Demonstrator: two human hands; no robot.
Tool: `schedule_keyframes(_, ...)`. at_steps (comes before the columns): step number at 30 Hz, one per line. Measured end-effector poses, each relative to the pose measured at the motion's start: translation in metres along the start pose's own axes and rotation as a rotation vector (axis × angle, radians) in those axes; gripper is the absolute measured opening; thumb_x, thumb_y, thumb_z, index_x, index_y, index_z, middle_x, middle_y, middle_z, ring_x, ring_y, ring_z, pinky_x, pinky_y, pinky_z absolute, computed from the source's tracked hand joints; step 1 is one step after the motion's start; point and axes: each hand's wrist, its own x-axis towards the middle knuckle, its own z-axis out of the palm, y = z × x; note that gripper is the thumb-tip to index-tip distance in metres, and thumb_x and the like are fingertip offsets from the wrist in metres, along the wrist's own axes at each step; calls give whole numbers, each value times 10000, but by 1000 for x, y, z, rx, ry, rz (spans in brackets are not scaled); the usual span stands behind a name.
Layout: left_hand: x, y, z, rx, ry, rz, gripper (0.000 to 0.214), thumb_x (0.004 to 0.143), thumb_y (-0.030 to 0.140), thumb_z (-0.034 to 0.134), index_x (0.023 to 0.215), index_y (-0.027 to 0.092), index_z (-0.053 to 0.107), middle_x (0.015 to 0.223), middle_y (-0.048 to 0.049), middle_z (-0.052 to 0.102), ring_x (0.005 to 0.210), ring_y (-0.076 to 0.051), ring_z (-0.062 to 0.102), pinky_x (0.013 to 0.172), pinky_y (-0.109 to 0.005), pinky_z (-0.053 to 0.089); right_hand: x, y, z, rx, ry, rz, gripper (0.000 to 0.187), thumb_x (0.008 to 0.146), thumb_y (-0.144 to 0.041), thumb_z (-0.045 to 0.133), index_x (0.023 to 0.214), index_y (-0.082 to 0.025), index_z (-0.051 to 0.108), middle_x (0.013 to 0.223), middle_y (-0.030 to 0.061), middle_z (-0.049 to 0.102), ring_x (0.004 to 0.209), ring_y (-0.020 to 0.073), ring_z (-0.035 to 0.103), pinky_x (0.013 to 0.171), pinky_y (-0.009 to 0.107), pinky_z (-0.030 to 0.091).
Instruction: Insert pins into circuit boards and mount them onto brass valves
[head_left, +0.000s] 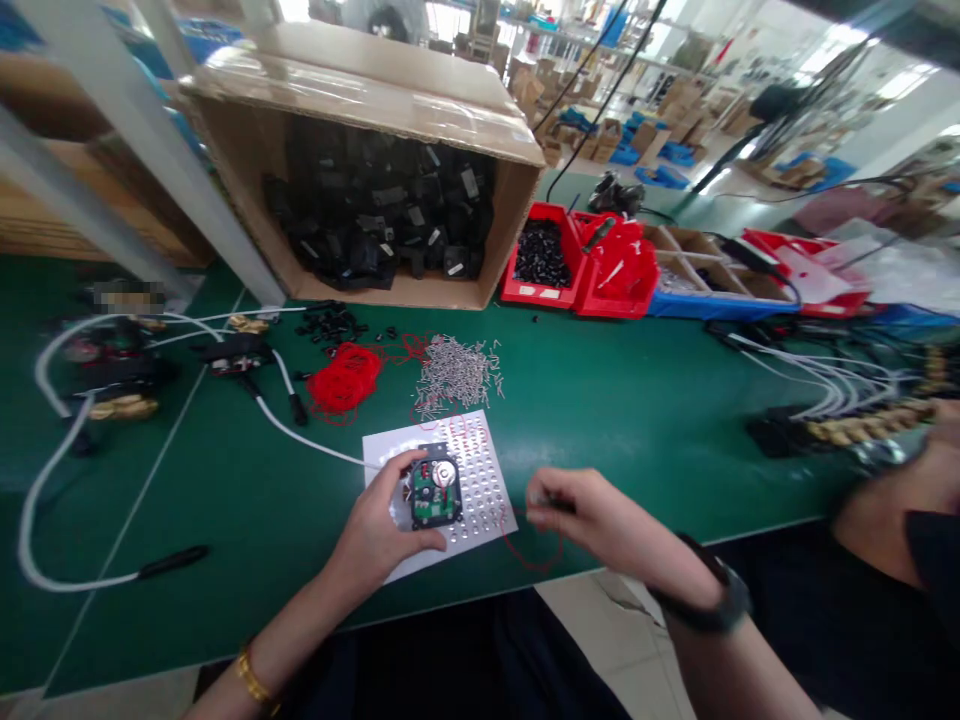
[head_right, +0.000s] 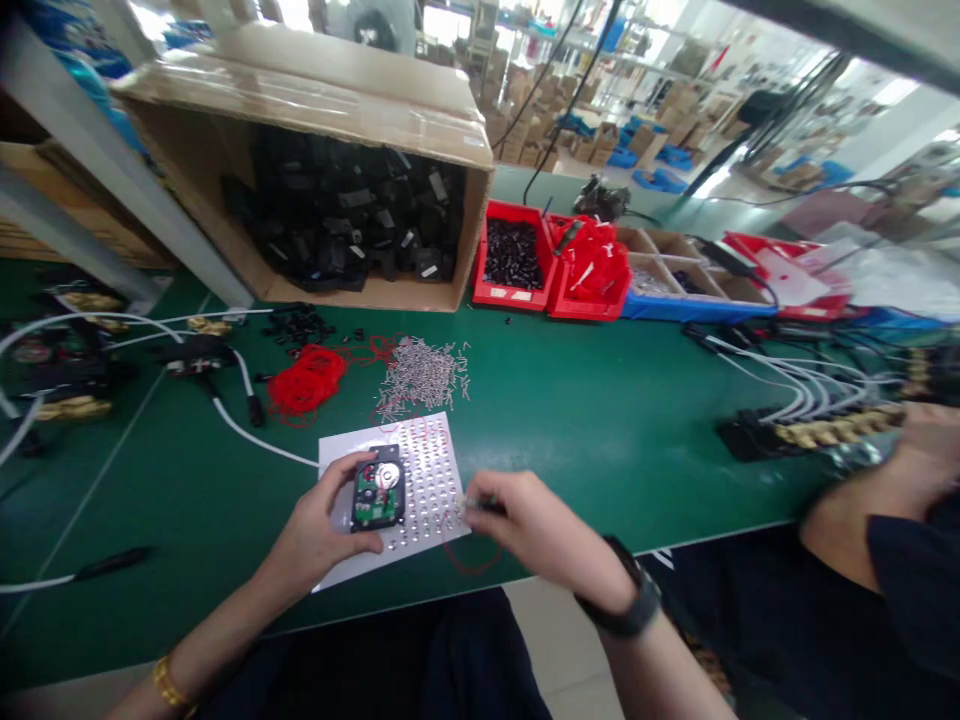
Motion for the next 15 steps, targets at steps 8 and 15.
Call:
schedule_keyframes(8,-1,-2,2,-16,9,-99,808,486,417,817,1185,217,464,1220,-111,520,1123,-350,488,1005,-528,348,38,115,-54,-326,586,424,216,887,-265,475,873,-102,615,895,148,611,814,227,553,693,311,374)
schedule_keyframes(15,2,-5,0,-106,-28,-137,820,480,355,817,1206,219,462,1258,-116,499,1164,-357,462,1051,-541,289,22,96,-34,-345,358,207,239,749,-150,691,964,-229,626,989,4,600,844,138,579,719,216,397)
